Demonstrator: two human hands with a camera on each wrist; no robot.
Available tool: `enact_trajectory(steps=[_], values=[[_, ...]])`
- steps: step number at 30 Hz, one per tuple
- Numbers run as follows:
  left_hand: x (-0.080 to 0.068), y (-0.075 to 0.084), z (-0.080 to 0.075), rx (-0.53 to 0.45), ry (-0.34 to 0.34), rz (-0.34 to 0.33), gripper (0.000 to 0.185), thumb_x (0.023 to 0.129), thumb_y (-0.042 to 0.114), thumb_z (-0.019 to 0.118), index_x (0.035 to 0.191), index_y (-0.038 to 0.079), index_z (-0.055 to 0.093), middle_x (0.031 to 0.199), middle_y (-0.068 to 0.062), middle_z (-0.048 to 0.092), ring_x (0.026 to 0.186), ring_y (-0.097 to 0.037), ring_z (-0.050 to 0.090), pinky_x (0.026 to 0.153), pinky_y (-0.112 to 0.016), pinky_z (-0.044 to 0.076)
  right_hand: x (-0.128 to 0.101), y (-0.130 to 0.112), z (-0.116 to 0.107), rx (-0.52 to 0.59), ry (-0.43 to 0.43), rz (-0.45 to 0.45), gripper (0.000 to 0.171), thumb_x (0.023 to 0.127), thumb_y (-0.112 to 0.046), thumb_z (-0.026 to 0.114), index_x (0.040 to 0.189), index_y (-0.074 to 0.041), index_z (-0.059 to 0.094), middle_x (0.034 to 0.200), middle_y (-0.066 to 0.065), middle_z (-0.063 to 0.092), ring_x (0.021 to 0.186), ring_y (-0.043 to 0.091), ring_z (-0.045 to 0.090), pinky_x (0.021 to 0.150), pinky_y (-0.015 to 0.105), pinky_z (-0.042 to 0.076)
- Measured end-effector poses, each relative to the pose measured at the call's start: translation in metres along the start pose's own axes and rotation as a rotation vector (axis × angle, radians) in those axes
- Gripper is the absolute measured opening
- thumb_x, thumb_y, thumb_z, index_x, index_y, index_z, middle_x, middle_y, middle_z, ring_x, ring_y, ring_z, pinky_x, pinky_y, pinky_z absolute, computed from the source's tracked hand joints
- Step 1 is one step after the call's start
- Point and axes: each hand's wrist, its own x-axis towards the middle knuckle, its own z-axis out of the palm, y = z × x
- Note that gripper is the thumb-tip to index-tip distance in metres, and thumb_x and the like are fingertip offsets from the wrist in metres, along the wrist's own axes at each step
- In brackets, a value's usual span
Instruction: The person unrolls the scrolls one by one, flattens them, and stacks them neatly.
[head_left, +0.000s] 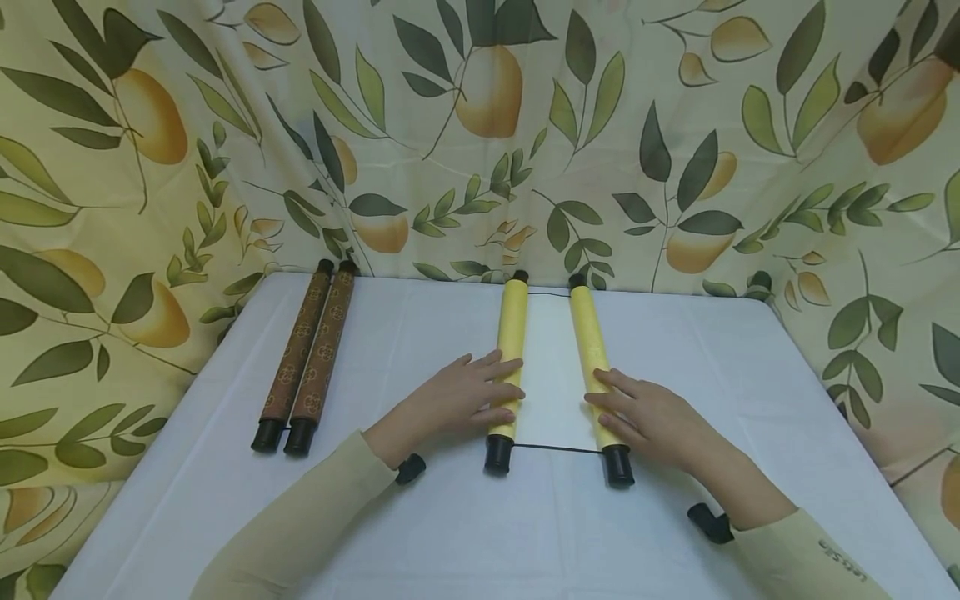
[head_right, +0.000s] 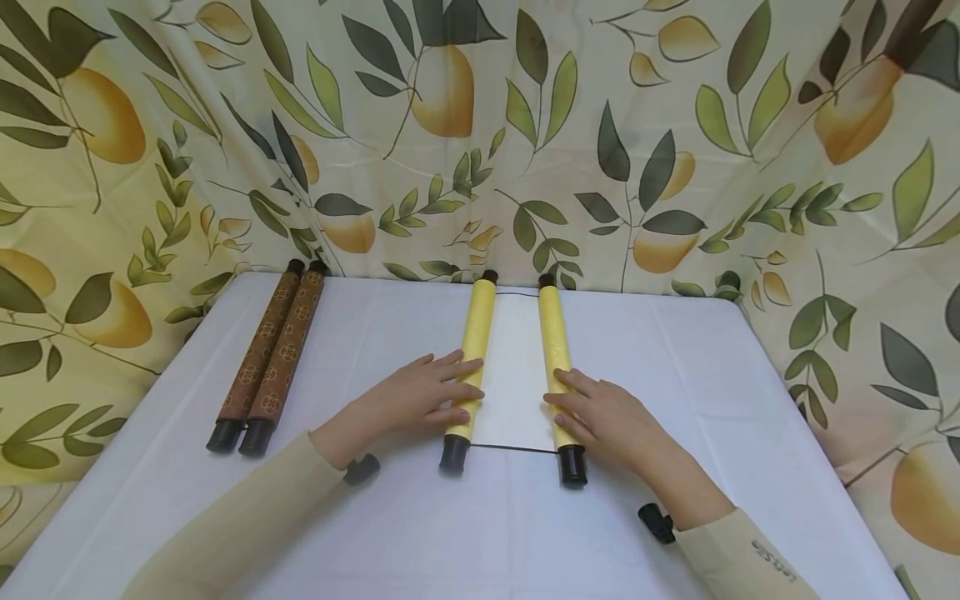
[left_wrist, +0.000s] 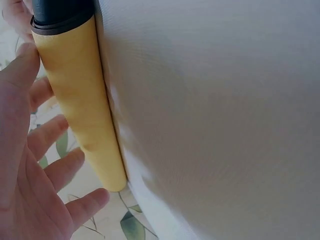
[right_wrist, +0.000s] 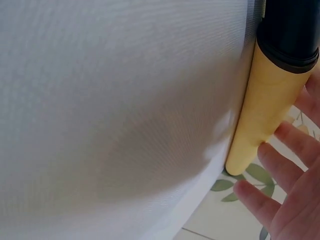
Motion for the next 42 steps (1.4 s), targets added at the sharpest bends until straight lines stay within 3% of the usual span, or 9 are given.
enact_trajectory(steps=[9,15,23,31,38,42], values=[[-0.003,-0.002,-0.002,-0.005,0.07,0.03,0.046,0.102,0.055,0.043,0.143,0.036,0.054,0.159,-0.001,0.037,0.148,-0.023,0.032,0.11,-0.051,0.039,-0.004,0.005,-0.005,-0.005,0.002,0.01,0.034,0.101,-0.033,0.058,0.129,-0.018,0.068,0.151,0.009,0.049,0.135,0.036,0.049,0.103,0.055,0.045],[-0.004,-0.002,-0.001,0.028,0.061,0.027,0.046,0.103,0.054,0.043,0.144,0.037,0.053,0.16,-0.001,0.034,0.149,-0.023,0.03,0.111,-0.05,0.039,-0.008,0.007,-0.007,-0.004,0.006,0.011,0.034,0.101,-0.033,0.058,0.131,-0.021,0.068,0.148,0.013,0.051,0.121,0.041,0.059,0.098,0.056,0.047],[-0.008,-0.004,0.002,0.023,0.042,0.026,0.049,0.103,0.053,0.042,0.146,0.031,0.05,0.163,0.0,0.029,0.151,-0.027,0.024,0.112,-0.051,0.037,-0.011,0.009,-0.006,-0.002,0.02,0.009,0.034,0.1,-0.033,0.059,0.131,-0.02,0.068,0.149,0.01,0.051,0.126,0.037,0.057,0.098,0.054,0.048],[-0.013,-0.008,0.004,0.04,0.107,0.049,0.05,0.103,0.053,0.043,0.147,0.029,0.049,0.159,-0.003,0.036,0.147,-0.022,0.034,0.108,-0.045,0.042,-0.016,0.012,-0.005,-0.014,0.025,0.022,0.035,0.1,-0.034,0.06,0.133,-0.024,0.066,0.145,0.013,0.052,0.1,0.034,0.068,0.084,0.053,0.054],[-0.016,-0.011,0.004,0.031,0.126,0.04,0.052,0.103,0.054,0.043,0.147,0.027,0.05,0.157,-0.005,0.039,0.143,-0.018,0.04,0.109,-0.044,0.042,-0.017,0.013,-0.004,-0.001,0.032,0.031,0.036,0.101,-0.034,0.058,0.134,-0.02,0.065,0.15,0.012,0.049,0.117,0.038,0.062,0.093,0.055,0.051],[-0.016,-0.011,0.003,-0.015,0.115,0.018,0.051,0.103,0.053,0.043,0.145,0.025,0.052,0.16,-0.004,0.035,0.145,-0.02,0.036,0.112,-0.044,0.038,-0.018,0.013,-0.002,0.003,0.011,0.065,0.038,0.102,-0.037,0.055,0.136,-0.022,0.063,0.151,0.012,0.047,0.108,0.037,0.066,0.087,0.054,0.053]])
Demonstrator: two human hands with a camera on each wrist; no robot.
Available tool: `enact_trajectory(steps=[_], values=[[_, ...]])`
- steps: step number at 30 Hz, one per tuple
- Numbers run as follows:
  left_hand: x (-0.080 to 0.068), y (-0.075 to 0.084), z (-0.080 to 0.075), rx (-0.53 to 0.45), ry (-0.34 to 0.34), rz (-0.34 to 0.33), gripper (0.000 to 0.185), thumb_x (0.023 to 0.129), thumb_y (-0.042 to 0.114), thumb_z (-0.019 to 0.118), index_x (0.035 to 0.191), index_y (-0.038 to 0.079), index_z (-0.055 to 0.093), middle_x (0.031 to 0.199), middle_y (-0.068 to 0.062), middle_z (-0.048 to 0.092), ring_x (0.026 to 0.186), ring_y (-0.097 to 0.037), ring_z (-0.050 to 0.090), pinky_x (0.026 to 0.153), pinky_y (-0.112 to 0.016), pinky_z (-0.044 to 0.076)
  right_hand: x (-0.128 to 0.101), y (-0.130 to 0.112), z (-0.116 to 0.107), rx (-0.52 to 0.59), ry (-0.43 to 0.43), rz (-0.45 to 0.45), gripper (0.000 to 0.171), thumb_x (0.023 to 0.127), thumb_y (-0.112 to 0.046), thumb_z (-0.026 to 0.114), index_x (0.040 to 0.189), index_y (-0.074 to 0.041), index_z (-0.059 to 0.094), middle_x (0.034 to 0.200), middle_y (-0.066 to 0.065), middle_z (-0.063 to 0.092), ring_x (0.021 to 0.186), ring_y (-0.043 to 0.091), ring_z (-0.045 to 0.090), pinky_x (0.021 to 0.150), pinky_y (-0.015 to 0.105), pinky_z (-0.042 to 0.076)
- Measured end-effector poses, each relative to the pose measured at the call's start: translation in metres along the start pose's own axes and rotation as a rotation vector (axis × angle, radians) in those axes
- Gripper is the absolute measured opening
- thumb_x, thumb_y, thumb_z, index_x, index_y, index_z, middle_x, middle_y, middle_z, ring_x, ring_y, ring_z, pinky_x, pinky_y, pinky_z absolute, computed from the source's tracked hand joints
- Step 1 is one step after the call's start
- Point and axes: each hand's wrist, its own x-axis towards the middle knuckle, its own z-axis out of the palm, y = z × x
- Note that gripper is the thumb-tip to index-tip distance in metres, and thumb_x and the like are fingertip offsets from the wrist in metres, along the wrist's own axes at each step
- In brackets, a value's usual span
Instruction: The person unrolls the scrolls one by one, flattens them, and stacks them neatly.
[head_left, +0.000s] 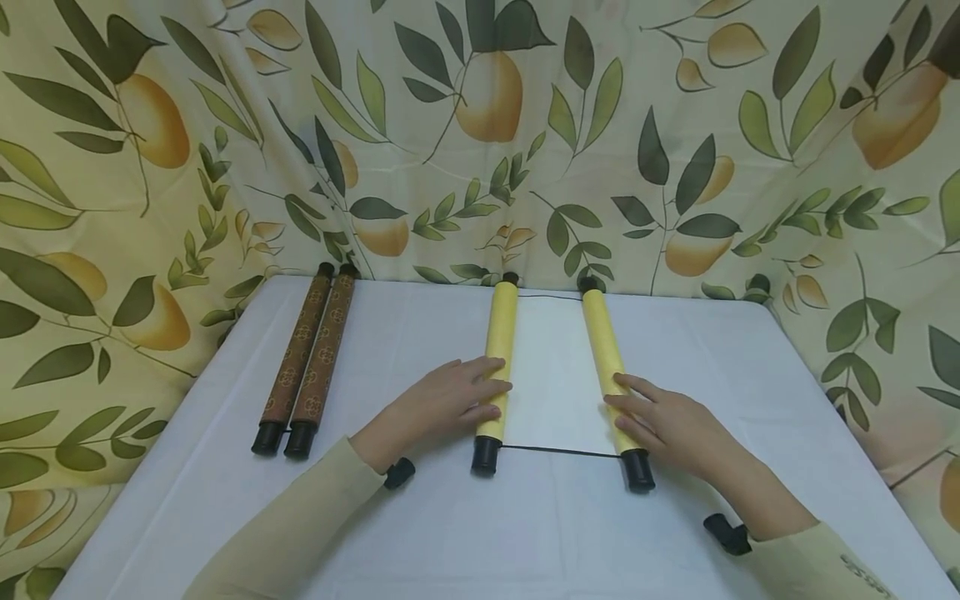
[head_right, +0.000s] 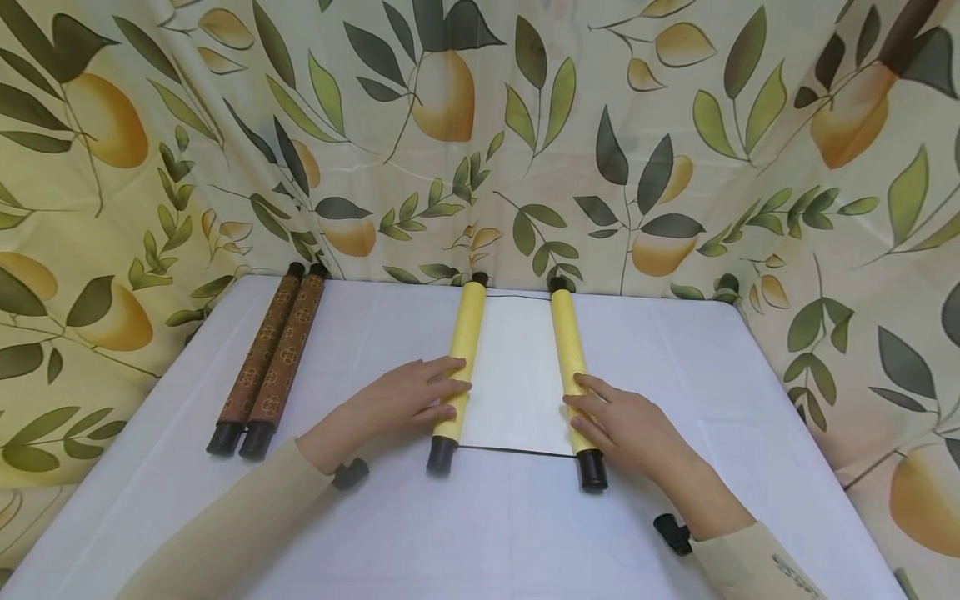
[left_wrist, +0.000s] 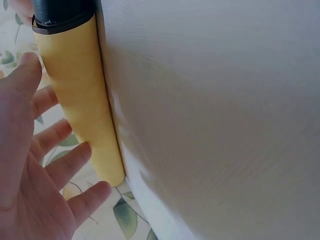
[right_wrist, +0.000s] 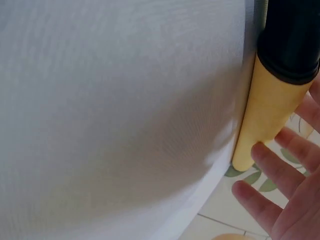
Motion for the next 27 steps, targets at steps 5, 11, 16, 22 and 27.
enact_trajectory(steps=[5,11,16,22,27], values=[[0.0008,-0.0008,-0.0005,-0.053,-0.024,-0.012,0.05,0.104,0.051,0.041,0.144,0.023,0.05,0.164,0.002,0.026,0.15,-0.025,0.027,0.116,-0.048,0.033,0.0006,0.0005,0.001,-0.019,-0.002,0.015,0.039,0.1,-0.038,0.059,0.136,-0.023,0.063,0.151,0.014,0.046,0.105,0.037,0.066,0.086,0.054,0.054],[0.0011,-0.0005,-0.0009,-0.052,-0.036,-0.034,0.049,0.105,0.05,0.04,0.144,0.023,0.049,0.162,0.002,0.031,0.15,-0.023,0.027,0.116,-0.05,0.032,-0.0007,0.0017,0.0016,-0.026,0.013,0.001,0.038,0.098,-0.03,0.062,0.135,-0.021,0.064,0.153,0.011,0.045,0.119,0.038,0.061,0.095,0.054,0.05],[-0.0022,-0.0019,-0.0023,-0.034,0.001,0.005,0.044,0.105,0.046,0.044,0.145,0.028,0.051,0.159,-0.004,0.037,0.147,-0.025,0.033,0.113,-0.047,0.037,-0.0026,0.0036,0.0004,-0.022,0.017,0.008,0.037,0.099,-0.027,0.061,0.135,-0.021,0.064,0.151,0.013,0.047,0.099,0.033,0.067,0.083,0.051,0.055],[-0.0067,-0.0061,-0.0015,0.004,0.003,0.009,0.044,0.106,0.046,0.042,0.146,0.032,0.051,0.159,-0.004,0.036,0.145,-0.021,0.036,0.11,-0.046,0.04,-0.0031,0.007,0.0002,-0.022,-0.01,0.038,0.038,0.098,-0.03,0.06,0.135,-0.023,0.063,0.15,0.014,0.045,0.087,0.027,0.067,0.075,0.047,0.056],[-0.0083,-0.0097,0.0006,-0.004,-0.003,-0.01,0.045,0.106,0.049,0.039,0.145,0.032,0.052,0.161,-0.002,0.033,0.145,-0.019,0.036,0.111,-0.047,0.039,-0.0052,0.0078,0.0009,-0.015,0.011,0.028,0.037,0.097,-0.021,0.059,0.133,-0.022,0.066,0.151,0.015,0.045,0.08,0.021,0.064,0.066,0.037,0.051]])
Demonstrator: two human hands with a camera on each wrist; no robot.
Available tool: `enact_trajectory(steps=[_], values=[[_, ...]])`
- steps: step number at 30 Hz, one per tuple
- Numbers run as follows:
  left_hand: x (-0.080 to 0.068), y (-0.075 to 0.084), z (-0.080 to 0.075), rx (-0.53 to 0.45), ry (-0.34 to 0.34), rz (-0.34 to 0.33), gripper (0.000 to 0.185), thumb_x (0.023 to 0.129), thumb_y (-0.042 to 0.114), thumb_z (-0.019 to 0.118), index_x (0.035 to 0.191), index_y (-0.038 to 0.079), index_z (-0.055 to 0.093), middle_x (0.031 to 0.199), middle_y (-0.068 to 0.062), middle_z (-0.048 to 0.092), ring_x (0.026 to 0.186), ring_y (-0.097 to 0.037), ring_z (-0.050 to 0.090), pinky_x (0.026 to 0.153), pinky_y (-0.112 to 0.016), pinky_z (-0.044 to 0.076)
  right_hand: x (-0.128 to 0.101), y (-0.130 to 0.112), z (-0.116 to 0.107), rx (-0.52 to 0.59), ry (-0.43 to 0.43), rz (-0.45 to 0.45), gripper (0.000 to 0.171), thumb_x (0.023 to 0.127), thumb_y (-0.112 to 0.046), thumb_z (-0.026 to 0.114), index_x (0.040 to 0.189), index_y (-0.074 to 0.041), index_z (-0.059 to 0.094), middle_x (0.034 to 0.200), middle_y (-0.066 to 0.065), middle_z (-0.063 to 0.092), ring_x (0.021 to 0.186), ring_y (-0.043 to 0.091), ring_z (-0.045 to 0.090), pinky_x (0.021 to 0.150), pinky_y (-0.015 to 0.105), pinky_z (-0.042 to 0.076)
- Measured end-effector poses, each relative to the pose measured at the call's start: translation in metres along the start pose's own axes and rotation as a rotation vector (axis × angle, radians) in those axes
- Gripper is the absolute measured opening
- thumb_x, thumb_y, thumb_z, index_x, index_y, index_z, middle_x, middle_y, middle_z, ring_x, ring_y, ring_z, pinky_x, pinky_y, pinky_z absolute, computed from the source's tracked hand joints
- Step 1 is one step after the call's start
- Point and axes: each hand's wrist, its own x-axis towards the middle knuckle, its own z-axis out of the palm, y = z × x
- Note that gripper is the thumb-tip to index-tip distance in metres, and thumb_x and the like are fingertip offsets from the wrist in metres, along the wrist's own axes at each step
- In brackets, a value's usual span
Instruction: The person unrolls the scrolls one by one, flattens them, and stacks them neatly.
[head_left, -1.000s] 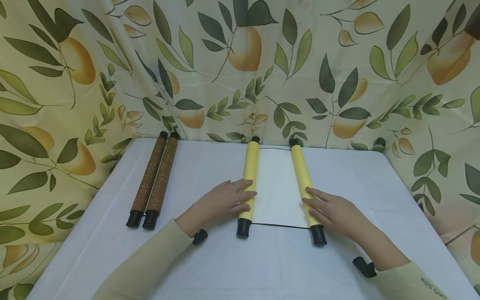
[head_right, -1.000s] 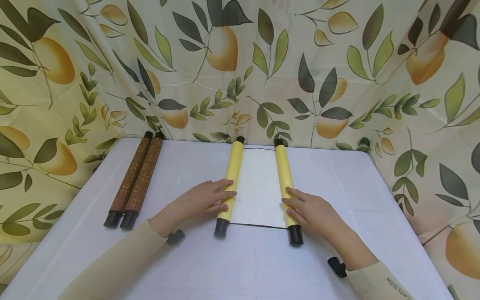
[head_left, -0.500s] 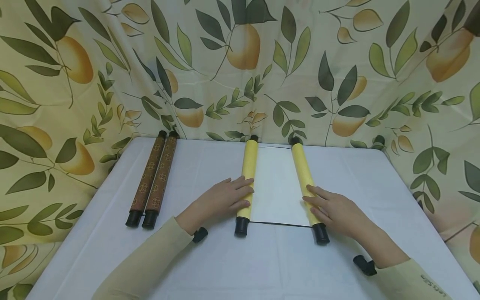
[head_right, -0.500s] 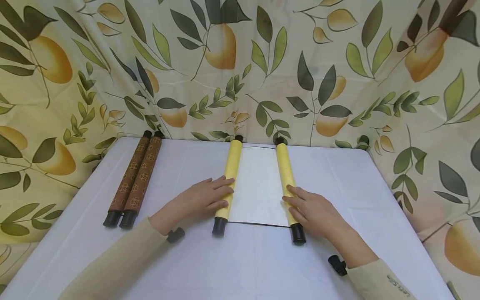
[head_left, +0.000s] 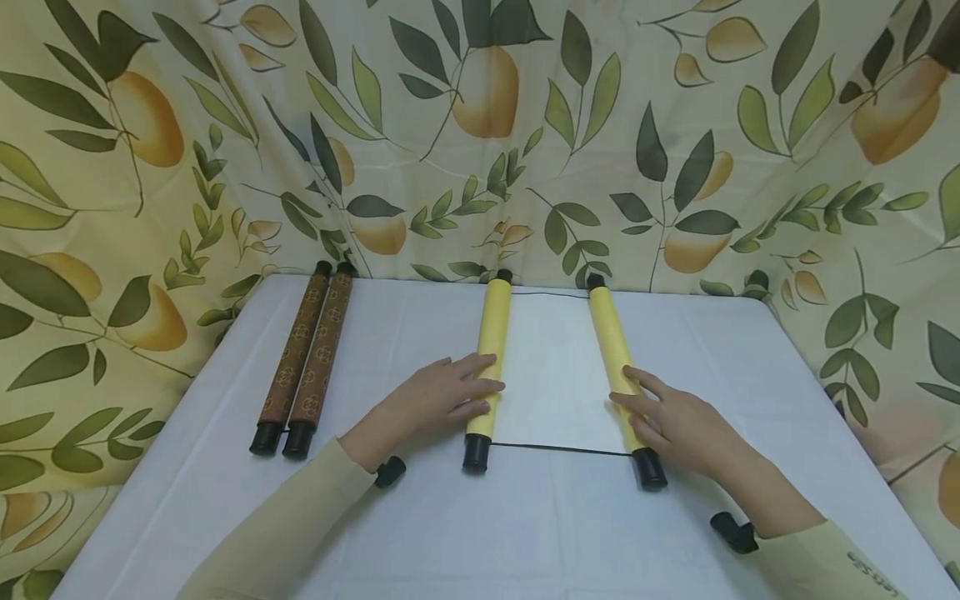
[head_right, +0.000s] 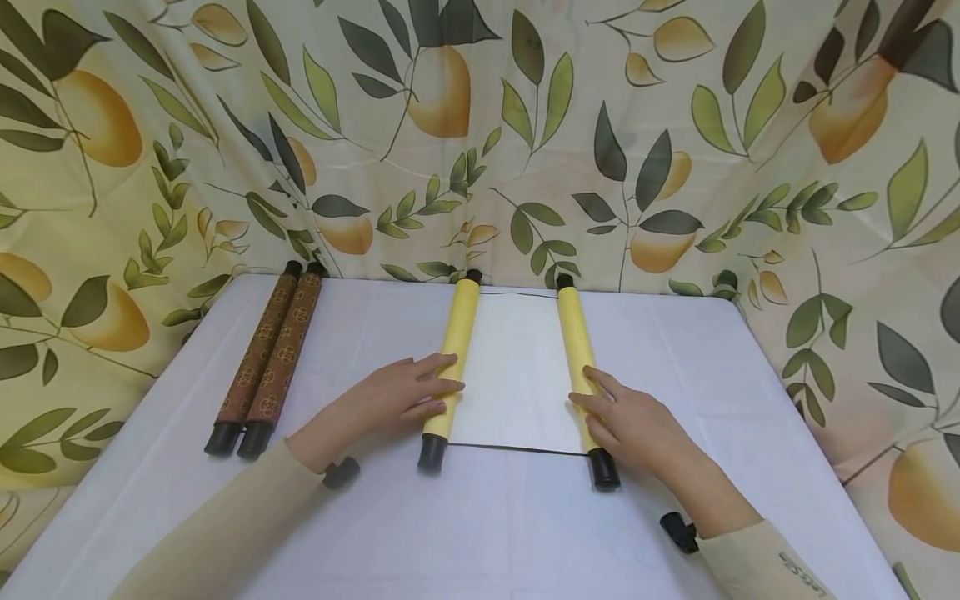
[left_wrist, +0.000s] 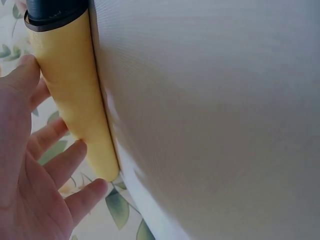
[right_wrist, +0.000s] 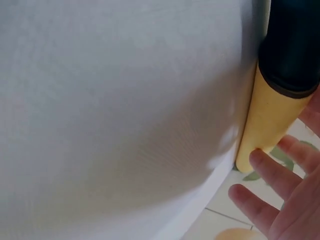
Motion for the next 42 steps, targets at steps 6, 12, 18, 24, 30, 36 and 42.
enact_trajectory(steps=[6,12,18,24,30,36,42], values=[[-0.001,-0.001,0.0,-0.017,-0.024,-0.02,0.046,0.105,0.051,0.038,0.144,0.031,0.052,0.164,0.004,0.026,0.15,-0.023,0.028,0.113,-0.047,0.037,-0.003,-0.002,0.0,-0.004,0.034,-0.029,0.035,0.096,-0.021,0.06,0.131,-0.02,0.067,0.152,0.015,0.045,0.103,0.034,0.067,0.082,0.049,0.055],[-0.002,-0.001,0.0,-0.016,-0.025,-0.04,0.045,0.105,0.051,0.039,0.142,0.029,0.053,0.162,0.004,0.031,0.148,-0.023,0.031,0.112,-0.05,0.037,-0.004,-0.001,0.002,-0.02,0.073,-0.047,0.034,0.094,-0.019,0.061,0.128,-0.019,0.069,0.151,0.015,0.047,0.121,0.038,0.06,0.087,0.051,0.054],[-0.003,-0.001,-0.002,-0.024,-0.007,-0.051,0.045,0.104,0.05,0.042,0.141,0.028,0.054,0.161,0.002,0.035,0.149,-0.019,0.03,0.113,-0.049,0.036,-0.005,0.001,0.002,-0.024,0.08,-0.042,0.034,0.093,-0.016,0.061,0.126,-0.018,0.07,0.15,0.016,0.048,0.119,0.04,0.061,0.086,0.051,0.054],[-0.006,-0.002,-0.003,-0.004,0.022,-0.024,0.043,0.104,0.047,0.045,0.144,0.033,0.054,0.159,-0.001,0.037,0.147,-0.025,0.034,0.111,-0.047,0.039,-0.005,0.003,0.0,-0.043,0.021,-0.008,0.035,0.096,-0.028,0.065,0.129,-0.02,0.068,0.153,0.016,0.043,0.119,0.041,0.06,0.092,0.054,0.052],[-0.008,-0.004,-0.003,0.006,0.043,-0.015,0.041,0.104,0.046,0.046,0.141,0.033,0.057,0.158,-0.003,0.039,0.145,-0.028,0.036,0.112,-0.046,0.039,-0.004,0.005,-0.003,-0.061,0.007,0.007,0.035,0.095,-0.024,0.063,0.129,-0.02,0.069,0.154,0.017,0.042,0.124,0.041,0.057,0.092,0.054,0.052],[-0.01,-0.007,-0.003,-0.022,0.066,-0.008,0.04,0.103,0.047,0.048,0.136,0.027,0.061,0.158,-0.004,0.04,0.146,-0.031,0.035,0.113,-0.047,0.037,-0.006,0.007,-0.003,-0.05,-0.014,0.024,0.037,0.093,-0.032,0.069,0.128,-0.019,0.069,0.154,0.018,0.042,0.115,0.041,0.062,0.089,0.055,0.052],[-0.013,-0.005,-0.005,-0.037,0.072,-0.032,0.039,0.103,0.046,0.05,0.133,0.024,0.061,0.157,-0.005,0.041,0.146,-0.031,0.036,0.112,-0.049,0.038,-0.007,0.009,-0.003,-0.052,-0.011,0.02,0.039,0.092,-0.032,0.07,0.129,-0.019,0.068,0.152,0.02,0.043,0.11,0.039,0.065,0.086,0.053,0.054]])
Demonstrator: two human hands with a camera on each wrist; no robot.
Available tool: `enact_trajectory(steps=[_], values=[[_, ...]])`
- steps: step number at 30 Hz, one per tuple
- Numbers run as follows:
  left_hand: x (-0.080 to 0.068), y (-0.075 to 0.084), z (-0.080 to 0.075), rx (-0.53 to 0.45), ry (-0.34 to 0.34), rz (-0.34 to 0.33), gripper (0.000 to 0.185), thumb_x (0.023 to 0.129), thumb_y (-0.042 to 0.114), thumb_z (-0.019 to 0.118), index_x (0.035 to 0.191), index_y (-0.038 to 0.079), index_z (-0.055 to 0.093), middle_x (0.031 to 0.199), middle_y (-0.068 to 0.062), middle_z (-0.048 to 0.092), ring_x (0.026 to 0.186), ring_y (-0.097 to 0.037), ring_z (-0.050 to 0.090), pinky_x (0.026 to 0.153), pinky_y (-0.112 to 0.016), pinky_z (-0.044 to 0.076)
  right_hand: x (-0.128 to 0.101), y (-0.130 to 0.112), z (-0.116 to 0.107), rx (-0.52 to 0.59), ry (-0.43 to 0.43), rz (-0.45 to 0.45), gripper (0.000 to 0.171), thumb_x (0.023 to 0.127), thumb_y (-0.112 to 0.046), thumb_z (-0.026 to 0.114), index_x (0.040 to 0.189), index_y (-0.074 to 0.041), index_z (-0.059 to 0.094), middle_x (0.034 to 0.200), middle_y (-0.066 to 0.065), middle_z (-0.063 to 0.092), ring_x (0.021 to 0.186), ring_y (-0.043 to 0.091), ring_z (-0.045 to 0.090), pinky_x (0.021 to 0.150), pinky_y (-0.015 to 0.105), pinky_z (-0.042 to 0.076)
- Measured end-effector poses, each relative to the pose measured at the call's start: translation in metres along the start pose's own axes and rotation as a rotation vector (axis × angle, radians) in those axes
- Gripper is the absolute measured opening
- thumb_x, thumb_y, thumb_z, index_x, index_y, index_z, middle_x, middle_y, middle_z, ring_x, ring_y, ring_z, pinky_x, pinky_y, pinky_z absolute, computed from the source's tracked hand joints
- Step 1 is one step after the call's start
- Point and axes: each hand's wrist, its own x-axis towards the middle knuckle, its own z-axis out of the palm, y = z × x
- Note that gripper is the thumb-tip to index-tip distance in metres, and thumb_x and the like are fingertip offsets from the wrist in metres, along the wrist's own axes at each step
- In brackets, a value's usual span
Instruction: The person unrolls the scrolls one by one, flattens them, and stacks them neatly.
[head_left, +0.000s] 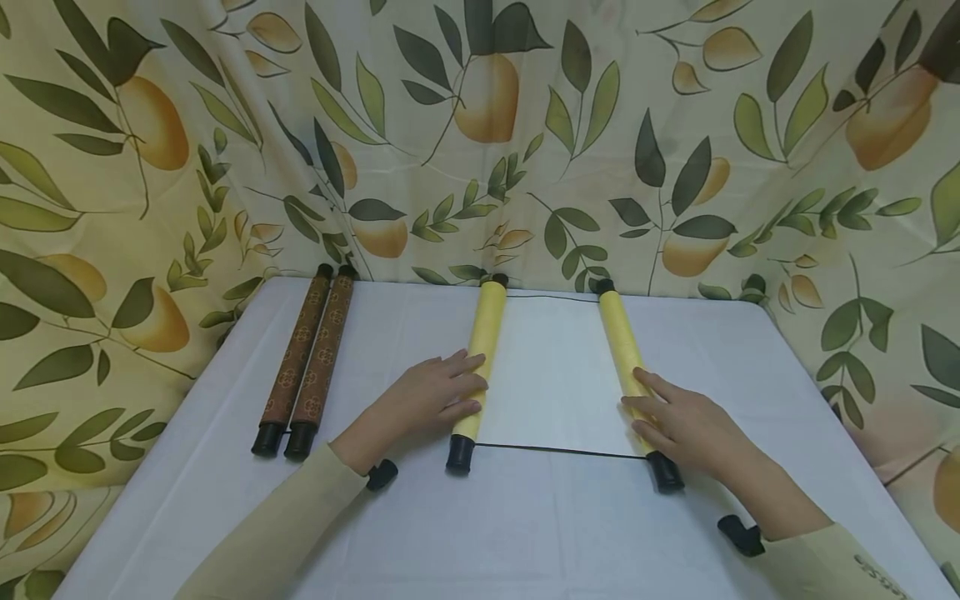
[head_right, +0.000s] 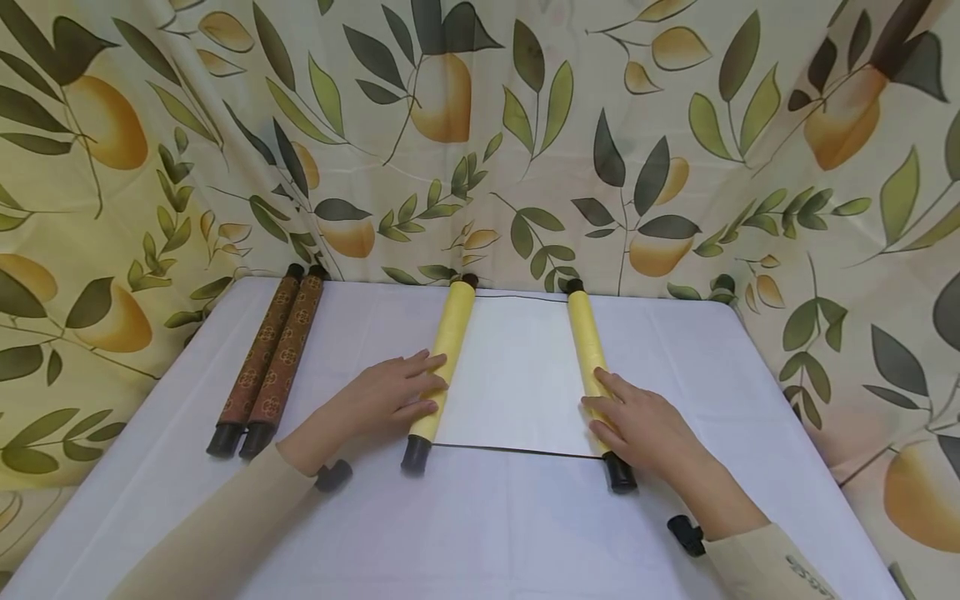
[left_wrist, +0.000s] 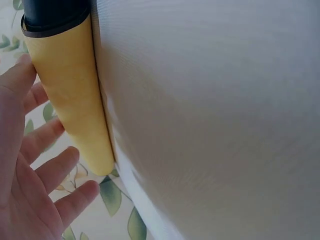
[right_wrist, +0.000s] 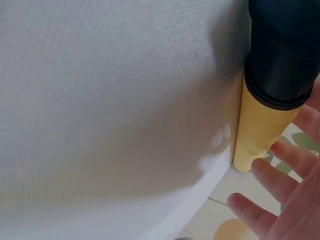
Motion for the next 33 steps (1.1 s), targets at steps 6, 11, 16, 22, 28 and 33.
enact_trajectory(steps=[6,11,16,22,28,33], values=[[-0.002,-0.002,0.002,0.005,0.023,-0.019,0.039,0.101,0.046,0.053,0.133,0.024,0.061,0.155,-0.006,0.043,0.144,-0.03,0.039,0.111,-0.047,0.039,-0.001,-0.003,-0.005,0.002,-0.008,0.024,0.039,0.094,-0.03,0.067,0.132,-0.019,0.067,0.153,0.02,0.041,0.119,0.042,0.06,0.09,0.056,0.052],[-0.005,-0.007,0.005,0.049,0.033,0.001,0.04,0.102,0.046,0.051,0.138,0.031,0.06,0.153,-0.008,0.045,0.143,-0.03,0.04,0.111,-0.045,0.04,-0.001,-0.004,-0.007,0.009,-0.031,0.05,0.041,0.094,-0.036,0.067,0.132,-0.02,0.066,0.153,0.02,0.041,0.116,0.042,0.061,0.089,0.057,0.052],[-0.007,-0.008,0.003,0.047,0.014,-0.016,0.04,0.102,0.048,0.05,0.137,0.031,0.062,0.155,-0.007,0.043,0.145,-0.029,0.037,0.112,-0.046,0.038,-0.001,-0.002,-0.004,0.0,-0.039,0.058,0.043,0.093,-0.038,0.069,0.132,-0.019,0.065,0.153,0.022,0.04,0.116,0.044,0.061,0.089,0.058,0.052],[-0.01,-0.006,-0.001,0.01,-0.017,-0.053,0.041,0.102,0.048,0.051,0.138,0.029,0.06,0.158,-0.004,0.038,0.148,-0.029,0.032,0.114,-0.047,0.035,-0.001,-0.001,-0.004,-0.025,-0.041,0.052,0.042,0.093,-0.033,0.068,0.132,-0.018,0.066,0.153,0.022,0.04,0.114,0.043,0.062,0.087,0.056,0.053],[-0.011,-0.007,-0.001,0.011,-0.025,-0.063,0.042,0.102,0.048,0.049,0.138,0.028,0.059,0.16,-0.002,0.037,0.148,-0.03,0.03,0.114,-0.05,0.034,-0.001,-0.001,-0.005,-0.021,-0.051,0.07,0.044,0.093,-0.039,0.069,0.131,-0.018,0.067,0.153,0.022,0.04,0.115,0.044,0.061,0.088,0.059,0.052],[-0.013,-0.011,0.0,0.005,-0.011,-0.06,0.042,0.102,0.049,0.05,0.138,0.029,0.059,0.158,-0.004,0.039,0.148,-0.031,0.032,0.115,-0.05,0.034,-0.001,0.0,-0.006,-0.02,-0.061,0.083,0.044,0.092,-0.038,0.069,0.131,-0.019,0.066,0.153,0.022,0.04,0.113,0.043,0.062,0.086,0.058,0.053]])
